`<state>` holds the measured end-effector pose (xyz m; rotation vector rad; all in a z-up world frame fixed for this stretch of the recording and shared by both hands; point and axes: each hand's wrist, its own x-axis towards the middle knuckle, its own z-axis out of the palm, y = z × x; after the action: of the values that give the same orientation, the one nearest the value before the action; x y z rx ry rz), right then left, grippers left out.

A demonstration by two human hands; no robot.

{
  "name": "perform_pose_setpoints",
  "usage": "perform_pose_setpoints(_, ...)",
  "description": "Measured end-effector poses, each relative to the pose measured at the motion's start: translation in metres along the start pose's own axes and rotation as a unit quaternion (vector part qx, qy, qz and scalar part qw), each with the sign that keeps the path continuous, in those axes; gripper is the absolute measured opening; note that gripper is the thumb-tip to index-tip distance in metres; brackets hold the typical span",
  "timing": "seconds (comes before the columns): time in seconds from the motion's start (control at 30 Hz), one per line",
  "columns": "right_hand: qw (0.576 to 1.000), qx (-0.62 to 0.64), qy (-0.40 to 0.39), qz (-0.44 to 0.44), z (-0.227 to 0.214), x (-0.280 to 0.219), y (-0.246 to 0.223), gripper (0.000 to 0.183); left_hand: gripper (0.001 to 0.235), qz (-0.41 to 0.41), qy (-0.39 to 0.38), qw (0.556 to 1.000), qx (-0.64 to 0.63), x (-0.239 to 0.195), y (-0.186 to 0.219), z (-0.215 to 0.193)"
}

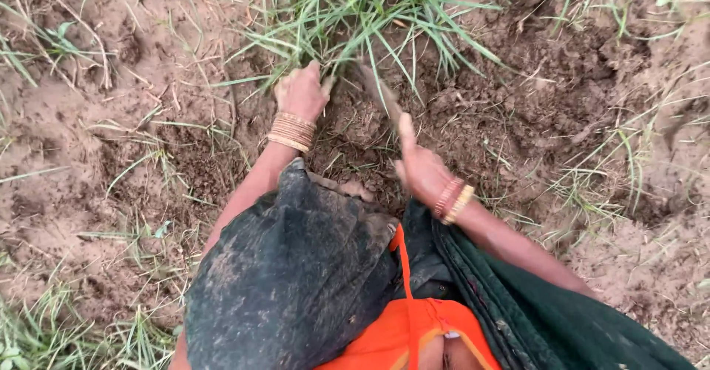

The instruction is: Weeding or clearing grass from a muddy field using a sickle.

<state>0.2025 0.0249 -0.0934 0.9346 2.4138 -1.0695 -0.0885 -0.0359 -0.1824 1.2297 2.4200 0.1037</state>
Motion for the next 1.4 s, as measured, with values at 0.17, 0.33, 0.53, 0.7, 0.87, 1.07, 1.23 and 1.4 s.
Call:
perform_pose_setpoints(0.17, 0.999, -0.013, -0.037, -0.01, 0.005, 0.009, -0.001, 0.101, 0.029, 0.114, 0.264, 0.958, -0.018, 0.02, -0.027, 0.037)
perform_pose_setpoints(0.33, 0.995, 0.011, -0.088, -0.049, -0.04, -0.043, 0.013, 0.1, 0.017, -0.025, -0.007, 0.976, -0.218, -0.01, -0.013, -0.005)
perform_pose_setpoints(0.53, 0.983, 0.144, -0.114, 0.015, -0.101, -0.049, -0.028, 0.093, 0.013, 0.065, -0.021, 0.836, -0.545, -0.033, -0.068, 0.033)
perform_pose_setpoints(0.7, 0.972, 0.212, -0.095, 0.045, -0.076, -0.037, -0.034, 0.092, 0.019, 0.142, 0.1, 0.837, -0.519, -0.039, -0.047, -0.031)
perform_pose_setpoints(0.87, 0.98, 0.188, -0.044, 0.044, -0.075, -0.039, -0.011, 0.093, 0.008, -0.033, 0.125, 0.613, -0.78, -0.042, -0.094, -0.069)
perform_pose_setpoints(1.07, 0.968, 0.083, 0.122, -0.204, -0.015, -0.03, 0.005, 0.097, 0.014, 0.059, 0.024, 0.888, -0.456, -0.056, -0.057, -0.022)
perform_pose_setpoints(1.23, 0.998, 0.055, -0.011, -0.012, -0.01, 0.0, -0.035, 0.096, 0.046, -0.011, 0.29, 0.921, -0.261, -0.018, -0.071, 0.048)
perform_pose_setpoints(1.4, 0.997, -0.001, 0.047, -0.057, 0.021, 0.027, -0.036, 0.097, 0.068, -0.034, 0.253, 0.903, -0.345, 0.001, -0.025, -0.011)
